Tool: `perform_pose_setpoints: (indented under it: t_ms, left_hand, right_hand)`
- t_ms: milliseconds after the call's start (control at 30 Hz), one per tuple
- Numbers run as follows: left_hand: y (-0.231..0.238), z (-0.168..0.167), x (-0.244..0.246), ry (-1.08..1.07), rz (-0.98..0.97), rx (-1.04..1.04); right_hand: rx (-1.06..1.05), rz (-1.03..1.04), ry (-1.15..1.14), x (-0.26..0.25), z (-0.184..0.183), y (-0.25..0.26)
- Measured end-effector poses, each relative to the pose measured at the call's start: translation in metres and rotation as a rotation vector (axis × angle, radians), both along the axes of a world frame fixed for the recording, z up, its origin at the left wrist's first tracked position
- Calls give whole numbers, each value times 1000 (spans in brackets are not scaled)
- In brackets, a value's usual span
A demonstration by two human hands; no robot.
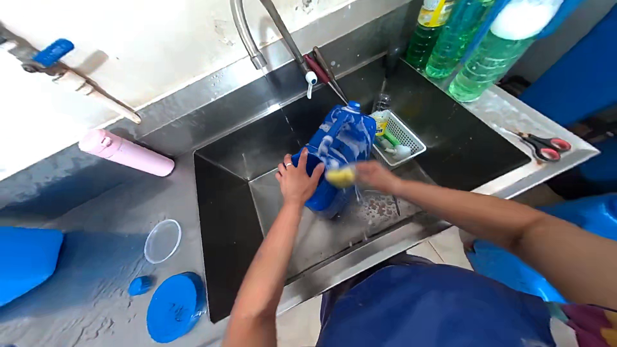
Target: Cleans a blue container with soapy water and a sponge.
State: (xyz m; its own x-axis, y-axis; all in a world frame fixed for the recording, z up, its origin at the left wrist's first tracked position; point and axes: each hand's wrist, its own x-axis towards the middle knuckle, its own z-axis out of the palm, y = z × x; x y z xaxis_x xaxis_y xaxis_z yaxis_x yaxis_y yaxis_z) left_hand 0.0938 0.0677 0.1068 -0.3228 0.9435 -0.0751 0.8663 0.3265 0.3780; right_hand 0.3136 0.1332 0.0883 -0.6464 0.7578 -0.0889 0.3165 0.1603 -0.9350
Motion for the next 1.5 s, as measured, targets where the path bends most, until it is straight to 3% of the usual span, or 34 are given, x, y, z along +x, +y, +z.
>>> perform_pose_setpoints:
  t_ms: [67, 133, 200, 267, 333, 467, 533, 567, 633, 700, 767, 833, 867, 933, 1000, 1033, 1067, 1133, 1200, 1267, 1333, 1400, 1500]
  left_hand:
    - [19, -5, 22, -63, 40, 103]
    - [31, -10, 38, -87, 60, 116]
    - [40, -3, 34, -110, 56, 115]
    - [35, 4, 33, -200, 56, 78]
    - [31, 8, 32, -251, 64, 37]
    - [39, 5, 35, -201, 47, 48]
    - [40, 6, 26, -337, 82, 156]
    - [39, 4, 12, -507, 138, 285]
    - [17, -10, -15, -773, 181, 483]
    - [-20, -25, -17, -826, 280, 435]
    - [-36, -49, 16, -915, 365, 271]
    - [-27, -80, 58, -1025, 454, 319]
    - [-18, -90, 69, -1023, 503, 388]
    - [-8, -96, 72, -908, 539, 367]
    - [-15, -100, 63, -743, 539, 197]
    - [-20, -101, 62, -641, 538, 177]
    - [-23, -102, 62, -583, 555, 298]
    - [-16, -81, 55, -511, 426, 667]
    - [17, -28, 42, -283, 204, 725]
    - [72, 19, 44, -154, 73, 515]
    - [140, 37, 57, -30, 45, 129]
    - [190, 29, 73, 20, 138, -193]
    - [201, 17, 86, -111, 219, -323]
  right_hand:
    - [10, -328, 138, -30, -4, 27]
    - [-52, -480, 76, -55, -25, -8]
    - [-119, -372, 20, -76, -26, -67]
    - [-201, -195, -18, -78, -12, -95]
    - [-223, -206, -2, -60, -1, -68]
    - [-50, -489, -44, -33, -7, -4]
    - [-57, -316, -39, -59, -15, -44]
    - [-38, -176, -18, -71, -9, -67]
    - [13, 22, -17, -72, 22, -74]
    - [246, -22, -36, -65, 42, -16]
    - [492, 11, -124, -76, 42, 61]
    - [673, 174, -182, -104, 6, 86]
    - [734, 253, -172, -125, -10, 80]
    - [693, 613, -237, -148, 4, 46]
    - [681, 1028, -351, -138, 23, 10]
    - [684, 1131, -350, -124, 32, 2]
    - [645, 1161, -298, -105, 43, 6]
    - [552, 945, -141, -61, 69, 42]
    - [629, 416, 63, -34, 58, 104]
    - [652, 35, 84, -25, 7, 178]
    - [606, -205, 123, -25, -34, 221]
    - [413, -283, 34, -31, -38, 241]
    - [101, -273, -70, -25, -49, 264]
